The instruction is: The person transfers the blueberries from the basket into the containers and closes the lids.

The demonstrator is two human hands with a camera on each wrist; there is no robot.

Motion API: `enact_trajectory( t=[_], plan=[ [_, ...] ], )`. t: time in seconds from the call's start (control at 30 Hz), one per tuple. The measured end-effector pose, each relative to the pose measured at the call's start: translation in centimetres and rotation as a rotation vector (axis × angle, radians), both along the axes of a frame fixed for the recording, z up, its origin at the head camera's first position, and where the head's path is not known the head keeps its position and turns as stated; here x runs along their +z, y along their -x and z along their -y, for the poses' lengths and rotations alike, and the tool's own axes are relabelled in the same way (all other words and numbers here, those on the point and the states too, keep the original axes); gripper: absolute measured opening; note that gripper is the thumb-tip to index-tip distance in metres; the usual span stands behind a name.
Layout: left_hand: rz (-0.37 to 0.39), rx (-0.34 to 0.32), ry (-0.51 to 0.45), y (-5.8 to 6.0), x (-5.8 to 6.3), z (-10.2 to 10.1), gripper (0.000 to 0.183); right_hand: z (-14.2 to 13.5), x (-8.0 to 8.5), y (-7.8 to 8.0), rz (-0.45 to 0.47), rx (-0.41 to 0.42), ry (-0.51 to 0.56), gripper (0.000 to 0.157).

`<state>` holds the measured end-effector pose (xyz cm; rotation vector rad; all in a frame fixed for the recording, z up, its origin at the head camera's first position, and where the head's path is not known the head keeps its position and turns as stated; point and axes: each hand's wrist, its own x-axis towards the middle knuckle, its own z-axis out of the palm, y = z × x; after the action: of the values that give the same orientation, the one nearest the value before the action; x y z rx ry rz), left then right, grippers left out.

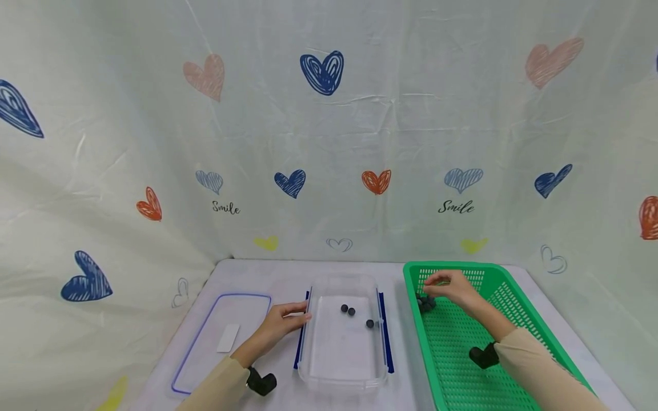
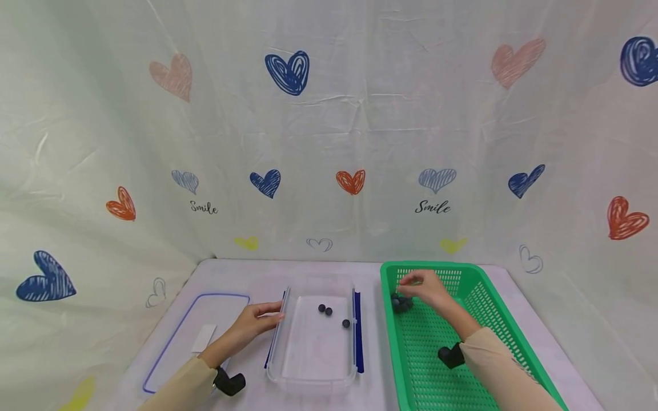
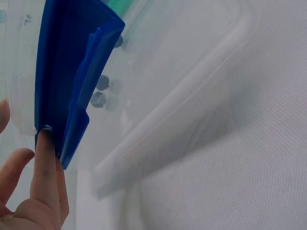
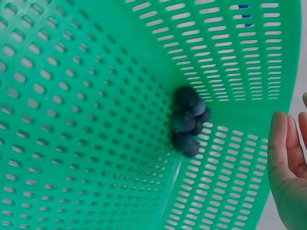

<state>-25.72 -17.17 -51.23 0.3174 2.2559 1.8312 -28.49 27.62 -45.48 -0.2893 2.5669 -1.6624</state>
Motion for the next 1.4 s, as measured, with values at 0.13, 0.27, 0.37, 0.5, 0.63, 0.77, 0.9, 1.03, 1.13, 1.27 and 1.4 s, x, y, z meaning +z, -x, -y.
enact_trajectory(
  t=[0.13,0.27,0.37,0.5,0.63,0.77,0.9,1.03,1.13,1.27,1.4],
  plan=[
    [0.006,0.004,-0.005,-0.1,0.1,0.0,0.061,-0.3,-0.4,0.0,0.003,-0.005,-0.001,0.025],
    [0.012,0.01,-0.018,-0.1,0.2,-0.1,0.058,-0.7,-0.9,-0.1,-0.003,-0.003,-0.001,0.027],
    [0.011,0.01,-0.022,0.0,0.1,-0.1,0.057,-1.0,-1.3,-0.1,-0.011,-0.011,-0.012,0.03],
    [0.016,0.002,-0.025,0.2,0.0,-0.1,0.059,-1.4,-1.9,0.0,-0.011,-0.049,-0.06,0.03],
    [0.018,0.0,-0.029,0.2,0.1,0.0,0.059,-1.8,-2.5,0.1,-0.011,-0.079,-0.105,0.027],
    [0.008,-0.001,-0.025,0.0,0.2,0.0,0.059,-2.1,-3.1,0.3,-0.005,-0.106,-0.122,0.025],
    [0.012,-0.01,-0.023,0.0,0.1,0.0,0.06,-2.3,-3.6,0.4,0.002,-0.126,-0.151,0.025],
    [0.018,-0.011,-0.023,0.0,0.0,0.0,0.061,-2.4,-4.2,0.5,0.013,-0.155,-0.187,0.022],
    [0.017,-0.009,-0.022,0.1,0.0,0.0,0.061,-2.5,-4.5,0.6,0.02,-0.175,-0.197,0.021],
    [0.011,-0.001,-0.02,0.1,-0.1,0.0,0.06,-2.7,-4.9,0.6,0.013,-0.176,-0.188,0.022],
    [0.009,0.009,-0.018,0.1,-0.1,0.0,0.058,-3.0,-5.4,0.6,-0.002,-0.165,-0.186,0.022]
  ],
)
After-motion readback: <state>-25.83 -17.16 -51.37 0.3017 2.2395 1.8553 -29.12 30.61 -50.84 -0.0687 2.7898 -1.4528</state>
